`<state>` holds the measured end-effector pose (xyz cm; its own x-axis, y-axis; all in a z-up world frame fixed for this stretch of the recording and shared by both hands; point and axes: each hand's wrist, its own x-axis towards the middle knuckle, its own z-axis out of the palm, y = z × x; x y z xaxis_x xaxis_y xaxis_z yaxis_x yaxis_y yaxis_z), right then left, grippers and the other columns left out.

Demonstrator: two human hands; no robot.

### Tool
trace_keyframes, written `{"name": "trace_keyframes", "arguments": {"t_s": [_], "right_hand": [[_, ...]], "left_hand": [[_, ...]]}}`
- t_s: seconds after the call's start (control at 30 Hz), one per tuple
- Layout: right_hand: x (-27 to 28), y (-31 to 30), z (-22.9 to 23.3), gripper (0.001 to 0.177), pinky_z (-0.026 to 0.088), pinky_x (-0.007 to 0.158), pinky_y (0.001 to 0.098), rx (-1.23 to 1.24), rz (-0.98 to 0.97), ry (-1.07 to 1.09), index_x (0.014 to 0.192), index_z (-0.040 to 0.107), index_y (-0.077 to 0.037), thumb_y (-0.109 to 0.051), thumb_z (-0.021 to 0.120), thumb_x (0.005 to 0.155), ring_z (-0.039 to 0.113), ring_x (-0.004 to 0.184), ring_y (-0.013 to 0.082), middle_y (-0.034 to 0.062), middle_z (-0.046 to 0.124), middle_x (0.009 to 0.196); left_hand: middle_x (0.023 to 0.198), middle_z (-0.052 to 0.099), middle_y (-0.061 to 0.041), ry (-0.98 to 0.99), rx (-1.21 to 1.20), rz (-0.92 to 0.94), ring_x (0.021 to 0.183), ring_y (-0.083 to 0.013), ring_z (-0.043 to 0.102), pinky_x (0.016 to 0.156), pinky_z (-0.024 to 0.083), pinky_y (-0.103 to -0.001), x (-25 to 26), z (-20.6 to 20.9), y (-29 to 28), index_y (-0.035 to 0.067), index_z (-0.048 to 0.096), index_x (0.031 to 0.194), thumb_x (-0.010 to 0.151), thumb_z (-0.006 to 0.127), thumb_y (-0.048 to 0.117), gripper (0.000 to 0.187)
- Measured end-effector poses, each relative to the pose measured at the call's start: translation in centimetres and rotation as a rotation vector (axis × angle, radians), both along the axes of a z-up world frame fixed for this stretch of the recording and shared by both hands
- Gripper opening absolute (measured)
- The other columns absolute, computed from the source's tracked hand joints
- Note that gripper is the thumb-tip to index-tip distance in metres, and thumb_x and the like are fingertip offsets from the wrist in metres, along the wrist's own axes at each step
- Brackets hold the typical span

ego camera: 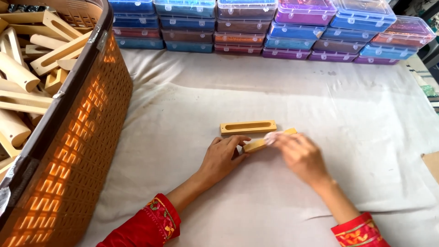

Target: Cleaning and wiping wooden block components using a cloth or tissue in a workshop environment.

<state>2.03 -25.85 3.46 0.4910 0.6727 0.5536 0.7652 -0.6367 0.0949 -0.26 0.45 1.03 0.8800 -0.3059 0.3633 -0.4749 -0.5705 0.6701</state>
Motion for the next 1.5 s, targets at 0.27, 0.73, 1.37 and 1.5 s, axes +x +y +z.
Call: {"name": "trace_keyframes", "arguments": {"t_s": [0.27,0.73,1.37,1.5], "right_hand": [[-1.8,2.7,-0.1,0.035,0.057,0.088,0.0348,0.012,-0.042,0.036,0.115,0.076,-0.007,0.003,0.065,0.083,0.067,0.101,0.0212,0.0028,0.073,0.123],[1.2,-2.5,-2.2,0.025,0.058,0.087,0.0325,0.091,-0.342,0.061,0.109,0.076,-0.010,-0.001,0.070,0.087,0.069,0.101,0.0198,-0.0013,0.076,0.119],[-1.1,1.6,-1.6,0.037,0.057,0.096,0.0399,-0.004,-0.232,0.073,0.112,0.074,-0.011,0.002,0.066,0.079,0.066,0.112,0.0274,0.0072,0.070,0.120],[-1.0,2.2,-1.4,0.034,0.057,0.088,0.0393,0.000,-0.030,0.176,0.114,0.071,-0.003,-0.004,0.068,0.081,0.066,0.105,0.0266,0.0106,0.068,0.119]], "left_hand": [[0.093,0.071,0.003,-0.099,0.103,0.068,0.083,-0.0176,0.066,0.083,0.044,-0.036,0.1,-0.6,-0.1,0.016,0.072,0.107,0.086,0.078,0.028,0.025],[0.114,0.070,-0.004,-0.282,0.079,0.065,0.104,-0.0228,0.065,0.088,0.046,-0.039,-0.3,-0.5,0.0,0.012,0.074,0.114,0.093,0.074,0.029,0.027],[0.112,0.073,0.000,-0.098,0.077,-0.020,0.106,-0.0184,0.067,0.087,0.046,-0.037,0.0,-0.3,-0.2,0.015,0.057,0.128,0.088,0.078,0.030,0.048],[0.112,0.073,-0.001,-0.112,0.086,-0.023,0.105,-0.0192,0.067,0.087,0.047,-0.037,0.0,-0.1,-0.1,0.014,0.058,0.128,0.089,0.077,0.031,0.046]]}}
